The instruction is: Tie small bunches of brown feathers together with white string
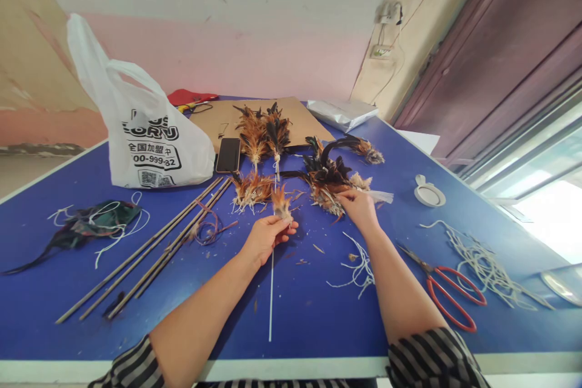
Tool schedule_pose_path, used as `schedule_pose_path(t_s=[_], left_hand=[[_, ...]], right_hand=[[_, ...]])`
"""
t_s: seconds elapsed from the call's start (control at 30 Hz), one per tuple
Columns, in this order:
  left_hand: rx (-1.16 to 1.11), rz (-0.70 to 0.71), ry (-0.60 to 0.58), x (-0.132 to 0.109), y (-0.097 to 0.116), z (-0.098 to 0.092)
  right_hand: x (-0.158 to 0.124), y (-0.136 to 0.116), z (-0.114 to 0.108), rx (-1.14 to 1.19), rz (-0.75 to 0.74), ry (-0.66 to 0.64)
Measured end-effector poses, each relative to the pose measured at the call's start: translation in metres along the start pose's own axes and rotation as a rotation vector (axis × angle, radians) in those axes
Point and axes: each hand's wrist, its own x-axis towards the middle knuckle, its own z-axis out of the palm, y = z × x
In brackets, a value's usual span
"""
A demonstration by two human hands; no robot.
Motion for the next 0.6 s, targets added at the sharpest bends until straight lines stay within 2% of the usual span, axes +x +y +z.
schedule_pose_path(t_s=[0.23, 0.33, 0.5, 0.6], left_hand=[[-0.038, 0.012, 0.007, 0.002, -0.001, 0.0], [-0.037, 0.015, 0.0, 0.002, -0.001, -0.001], [-0.028, 0.021, -0.002, 0.003, -0.002, -0.001], [-0.023, 0.02, -0.004, 0.003, -0.002, 0.0]], right_hand=[[-0.006, -0.018, 0.009, -0.286, 0.021, -0.037], [-0.004, -0.014, 0.011, -0.249, 0.048, -0.068], [-0.001, -0.006, 0.011, -0.058, 0.036, -0.097], [-0.003, -0.007, 0.013, -0.076, 0.037, -0.07]])
